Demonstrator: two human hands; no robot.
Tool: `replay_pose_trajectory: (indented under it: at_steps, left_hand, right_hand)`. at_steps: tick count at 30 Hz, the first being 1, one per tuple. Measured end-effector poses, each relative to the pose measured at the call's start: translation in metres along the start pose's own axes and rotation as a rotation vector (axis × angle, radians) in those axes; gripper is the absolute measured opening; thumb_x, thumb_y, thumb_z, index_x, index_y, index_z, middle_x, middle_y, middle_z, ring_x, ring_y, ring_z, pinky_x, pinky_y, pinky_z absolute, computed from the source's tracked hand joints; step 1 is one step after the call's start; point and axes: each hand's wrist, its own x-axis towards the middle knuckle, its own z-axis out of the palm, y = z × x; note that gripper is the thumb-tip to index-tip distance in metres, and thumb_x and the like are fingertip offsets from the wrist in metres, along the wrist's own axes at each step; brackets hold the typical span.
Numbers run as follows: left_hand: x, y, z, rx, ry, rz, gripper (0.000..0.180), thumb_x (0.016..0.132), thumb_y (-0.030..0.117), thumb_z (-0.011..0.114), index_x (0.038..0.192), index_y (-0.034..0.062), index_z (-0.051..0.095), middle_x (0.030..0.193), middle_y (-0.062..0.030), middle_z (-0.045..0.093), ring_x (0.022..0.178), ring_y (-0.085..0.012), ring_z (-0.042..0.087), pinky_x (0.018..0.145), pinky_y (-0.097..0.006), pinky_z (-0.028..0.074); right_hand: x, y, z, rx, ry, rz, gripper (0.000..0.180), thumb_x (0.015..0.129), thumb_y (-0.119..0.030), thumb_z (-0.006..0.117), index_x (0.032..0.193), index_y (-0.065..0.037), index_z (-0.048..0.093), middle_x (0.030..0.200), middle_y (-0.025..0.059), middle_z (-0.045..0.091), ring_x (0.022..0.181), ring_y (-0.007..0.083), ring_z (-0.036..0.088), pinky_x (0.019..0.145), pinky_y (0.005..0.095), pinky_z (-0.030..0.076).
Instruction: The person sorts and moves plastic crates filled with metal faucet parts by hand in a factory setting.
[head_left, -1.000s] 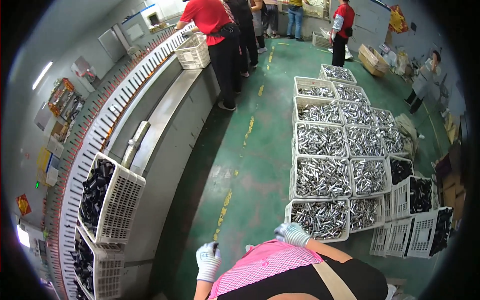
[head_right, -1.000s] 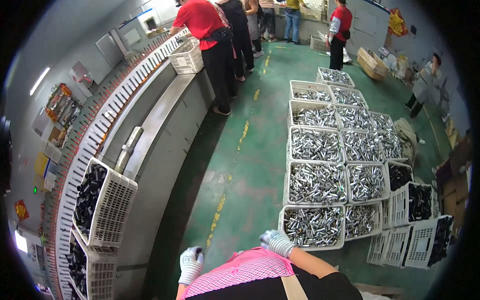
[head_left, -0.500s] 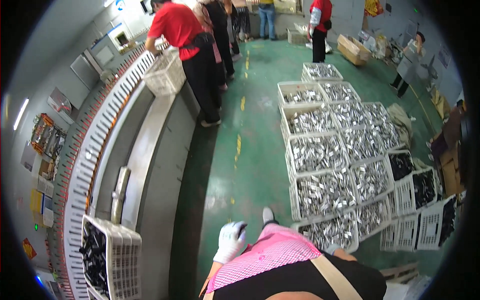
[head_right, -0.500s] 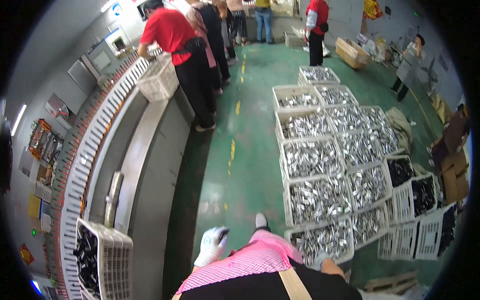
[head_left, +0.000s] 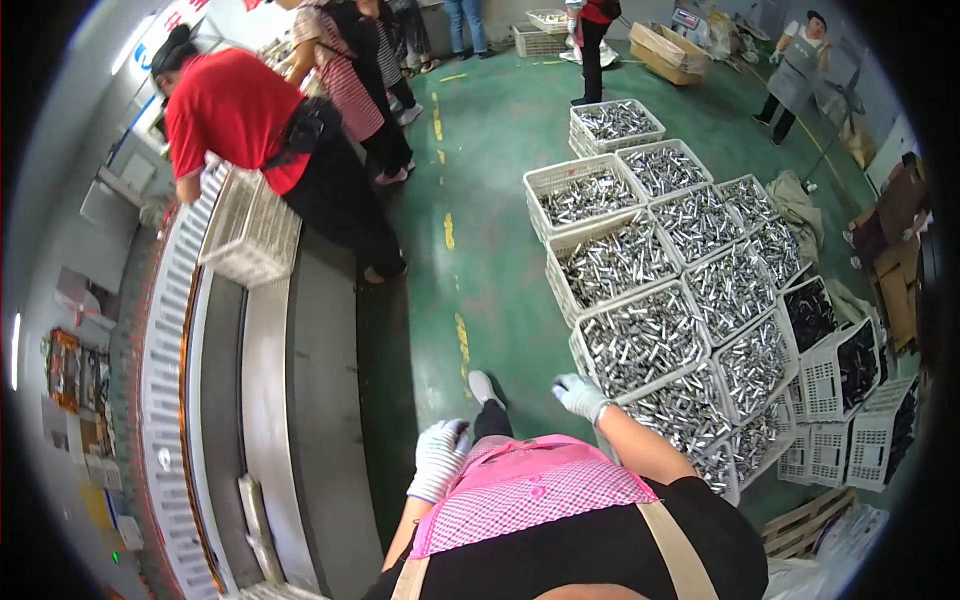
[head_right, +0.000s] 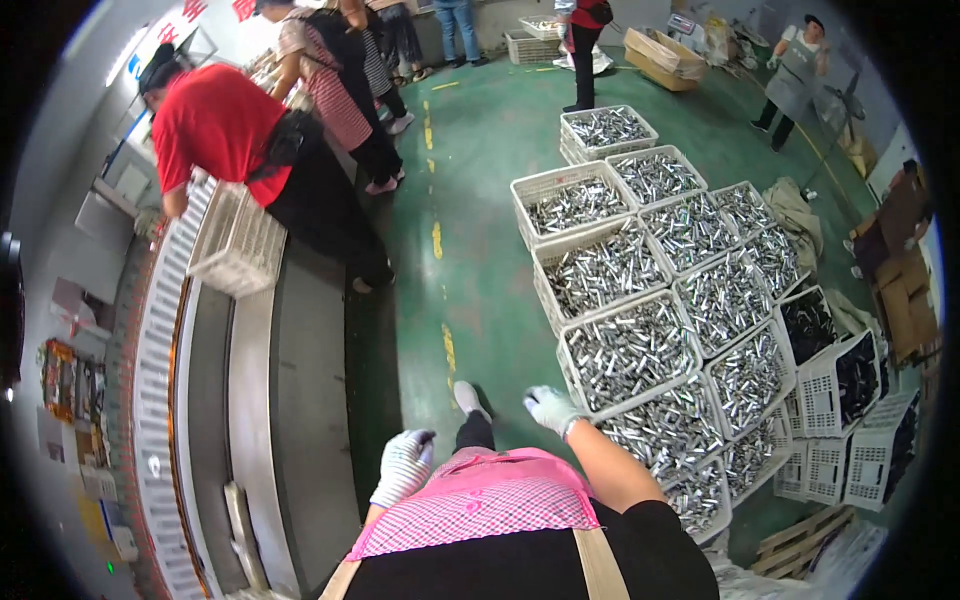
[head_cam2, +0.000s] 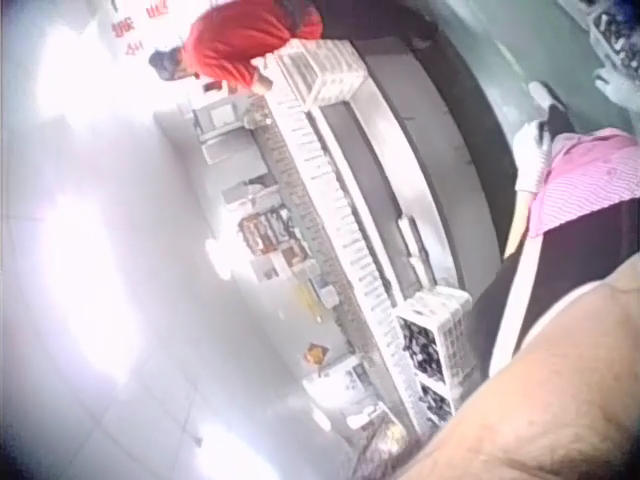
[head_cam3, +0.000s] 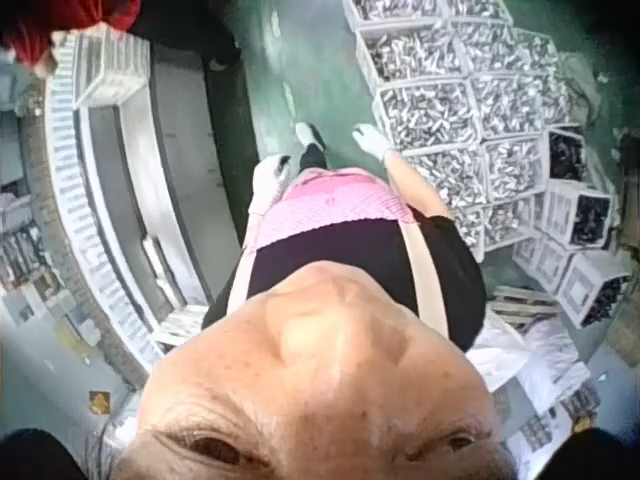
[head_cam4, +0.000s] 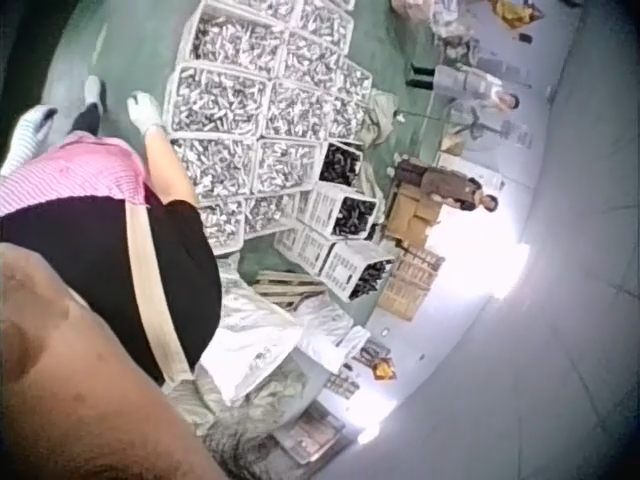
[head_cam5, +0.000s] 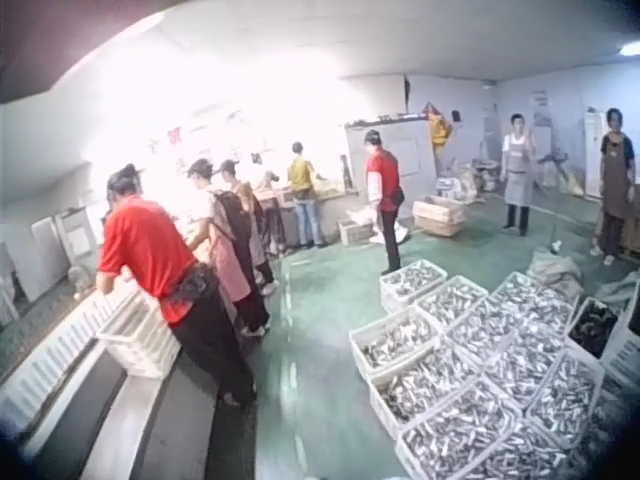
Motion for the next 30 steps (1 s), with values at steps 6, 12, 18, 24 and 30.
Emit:
replay_pose_trajectory:
  at_steps: [6, 12, 18, 24, 30]
  left_hand:
    - [0.183, -0.1, -0.038, 0.032, -0.128, 0.078, 0.02, 0.074, 0.015, 0.059, 0.093, 0.0096, 0.063, 0.084, -0.0124, 0.063, 0.079, -0.0304, 0.06, 0.073, -0.039, 0.048]
    - [0.405, -0.117, -0.093, 0.146, -0.07, 0.279, 0.014, 0.076, 0.015, 0.057, 0.087, 0.0087, 0.063, 0.081, -0.0108, 0.063, 0.075, -0.0287, 0.06, 0.07, -0.039, 0.047]
    - [0.599, -0.077, -0.063, -0.003, -0.22, 0.481, 0.015, 0.076, 0.016, 0.057, 0.087, 0.0081, 0.063, 0.079, -0.0124, 0.062, 0.074, -0.0301, 0.06, 0.069, -0.04, 0.047]
    - [0.725, -0.083, -0.086, -0.119, -0.286, 0.53, 0.019, 0.076, 0.019, 0.057, 0.091, 0.0089, 0.062, 0.08, -0.0116, 0.062, 0.076, -0.0305, 0.06, 0.069, -0.041, 0.048]
    - [0.867, -0.117, -0.113, 0.07, -0.122, 0.198, 0.019, 0.078, 0.021, 0.057, 0.091, 0.0098, 0.063, 0.083, -0.0115, 0.062, 0.078, -0.0296, 0.06, 0.071, -0.039, 0.047]
  right_hand:
    - [0.05, 0.033, -0.02, -0.231, -0.302, 0.529, 0.037, 0.085, -0.03, 0.042, 0.106, -0.006, 0.061, 0.113, 0.0194, 0.057, 0.108, 0.0331, 0.054, 0.092, 0.0394, 0.042]
    - [0.124, 0.065, -0.055, 0.105, 0.29, 0.718, 0.037, 0.083, -0.031, 0.043, 0.094, -0.003, 0.064, 0.098, 0.0229, 0.061, 0.093, 0.0387, 0.058, 0.082, 0.0447, 0.045]
    - [0.236, 0.22, 0.085, 0.931, 0.265, 0.797, 0.034, 0.089, -0.031, 0.044, 0.108, -0.007, 0.057, 0.091, 0.014, 0.063, 0.08, 0.0309, 0.061, 0.073, 0.0378, 0.047]
    - [0.432, 0.109, -0.171, -0.023, -0.078, 0.536, 0.046, 0.083, -0.04, 0.046, 0.098, 0.001, 0.06, 0.104, 0.0283, 0.057, 0.096, 0.0405, 0.056, 0.08, 0.0465, 0.045]
    - [0.643, 0.048, -0.387, 0.005, 0.456, 0.511, 0.038, 0.082, -0.035, 0.048, 0.096, -0.002, 0.063, 0.095, 0.0243, 0.061, 0.092, 0.0391, 0.058, 0.082, 0.0429, 0.046]
